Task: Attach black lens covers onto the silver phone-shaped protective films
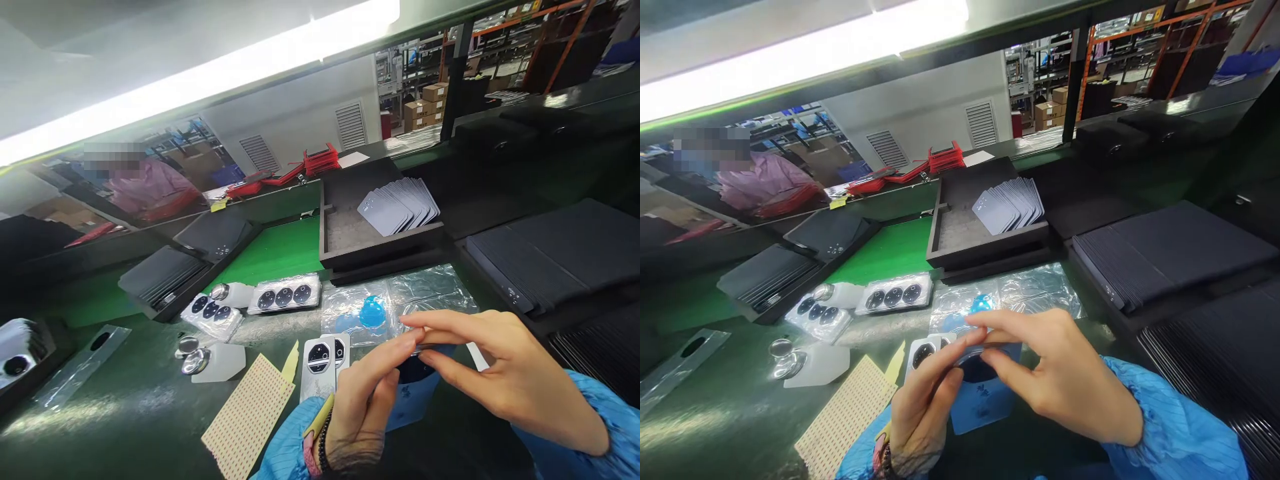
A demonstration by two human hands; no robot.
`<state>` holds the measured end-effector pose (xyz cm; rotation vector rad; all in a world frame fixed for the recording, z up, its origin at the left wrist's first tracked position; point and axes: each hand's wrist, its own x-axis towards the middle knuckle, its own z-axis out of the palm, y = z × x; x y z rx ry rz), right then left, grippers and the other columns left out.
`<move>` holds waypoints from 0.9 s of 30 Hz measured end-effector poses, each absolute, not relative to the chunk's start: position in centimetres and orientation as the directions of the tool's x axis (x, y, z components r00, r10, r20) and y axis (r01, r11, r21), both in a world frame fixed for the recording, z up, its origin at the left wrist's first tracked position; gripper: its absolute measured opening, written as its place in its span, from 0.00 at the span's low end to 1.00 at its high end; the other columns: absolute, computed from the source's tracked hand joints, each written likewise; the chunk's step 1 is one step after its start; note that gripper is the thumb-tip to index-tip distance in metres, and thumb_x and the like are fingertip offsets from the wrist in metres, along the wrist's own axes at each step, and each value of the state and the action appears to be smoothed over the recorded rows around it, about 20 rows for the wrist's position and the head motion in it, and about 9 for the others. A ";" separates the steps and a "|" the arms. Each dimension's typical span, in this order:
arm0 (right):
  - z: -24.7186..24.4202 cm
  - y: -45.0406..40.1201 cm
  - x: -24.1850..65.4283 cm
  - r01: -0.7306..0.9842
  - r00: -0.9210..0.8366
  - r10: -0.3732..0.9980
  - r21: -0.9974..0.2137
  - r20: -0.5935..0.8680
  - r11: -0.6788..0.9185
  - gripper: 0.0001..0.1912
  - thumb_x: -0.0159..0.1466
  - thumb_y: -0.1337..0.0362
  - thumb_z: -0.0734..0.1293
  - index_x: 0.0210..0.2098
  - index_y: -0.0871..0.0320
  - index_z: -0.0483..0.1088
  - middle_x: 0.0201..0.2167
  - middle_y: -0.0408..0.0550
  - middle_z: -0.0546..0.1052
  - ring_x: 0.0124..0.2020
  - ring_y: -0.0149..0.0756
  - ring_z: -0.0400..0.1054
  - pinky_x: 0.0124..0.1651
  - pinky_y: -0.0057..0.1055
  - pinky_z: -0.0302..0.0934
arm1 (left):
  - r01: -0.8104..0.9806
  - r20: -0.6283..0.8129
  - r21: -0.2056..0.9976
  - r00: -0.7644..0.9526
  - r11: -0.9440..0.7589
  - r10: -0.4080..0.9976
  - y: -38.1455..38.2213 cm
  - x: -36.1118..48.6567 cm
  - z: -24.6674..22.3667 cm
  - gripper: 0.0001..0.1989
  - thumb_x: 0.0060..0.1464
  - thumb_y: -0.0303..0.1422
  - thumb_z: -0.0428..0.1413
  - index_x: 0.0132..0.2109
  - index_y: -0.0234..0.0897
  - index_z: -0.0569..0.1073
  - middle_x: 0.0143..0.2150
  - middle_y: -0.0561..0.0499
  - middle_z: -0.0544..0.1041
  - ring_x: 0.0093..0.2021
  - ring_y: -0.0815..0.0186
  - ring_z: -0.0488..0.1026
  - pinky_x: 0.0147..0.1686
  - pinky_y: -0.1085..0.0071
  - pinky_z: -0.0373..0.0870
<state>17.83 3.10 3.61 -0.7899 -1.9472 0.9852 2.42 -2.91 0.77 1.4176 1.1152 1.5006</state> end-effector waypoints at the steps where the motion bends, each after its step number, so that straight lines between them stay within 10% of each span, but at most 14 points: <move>1: 3.5 3.0 17.8 0.170 -0.472 0.795 -0.846 0.380 0.505 0.18 0.59 0.73 0.62 0.46 0.53 0.73 0.35 0.42 0.81 0.34 0.39 0.77 0.27 0.26 0.75 | 0.033 0.317 0.949 -0.084 -0.315 0.945 -2.9 2.4 0.7 0.16 0.62 0.31 0.49 0.50 0.59 0.73 0.51 0.63 0.77 0.52 0.65 0.74 0.54 0.68 0.70; 10: 3.1 3.3 16.7 0.186 -0.410 0.856 -0.889 0.316 0.417 0.11 0.58 0.69 0.66 0.41 0.54 0.74 0.31 0.38 0.81 0.33 0.35 0.77 0.36 0.28 0.74 | -0.063 0.168 0.984 -0.011 -0.168 0.986 -2.4 1.4 -0.6 0.16 0.61 0.39 0.52 0.56 0.55 0.69 0.51 0.55 0.78 0.54 0.63 0.72 0.61 0.64 0.62; 18: 3.4 4.4 16.7 0.188 -0.440 0.869 -0.923 0.226 0.335 0.12 0.62 0.59 0.62 0.35 0.56 0.76 0.25 0.44 0.80 0.26 0.35 0.74 0.24 0.26 0.66 | -0.346 0.019 0.938 0.066 0.005 0.998 -0.9 1.1 -2.2 0.22 0.54 0.42 0.58 0.55 0.43 0.70 0.33 0.52 0.81 0.37 0.60 0.77 0.44 0.64 0.72; 27: 3.8 4.4 17.2 0.218 -0.500 0.858 -0.942 0.116 0.255 0.16 0.63 0.59 0.59 0.44 0.56 0.75 0.24 0.43 0.78 0.18 0.29 0.62 0.24 0.28 0.61 | -0.565 -0.082 0.817 0.091 0.120 0.992 -0.3 1.2 -1.9 0.20 0.49 0.38 0.62 0.50 0.45 0.75 0.44 0.50 0.81 0.43 0.59 0.78 0.46 0.64 0.73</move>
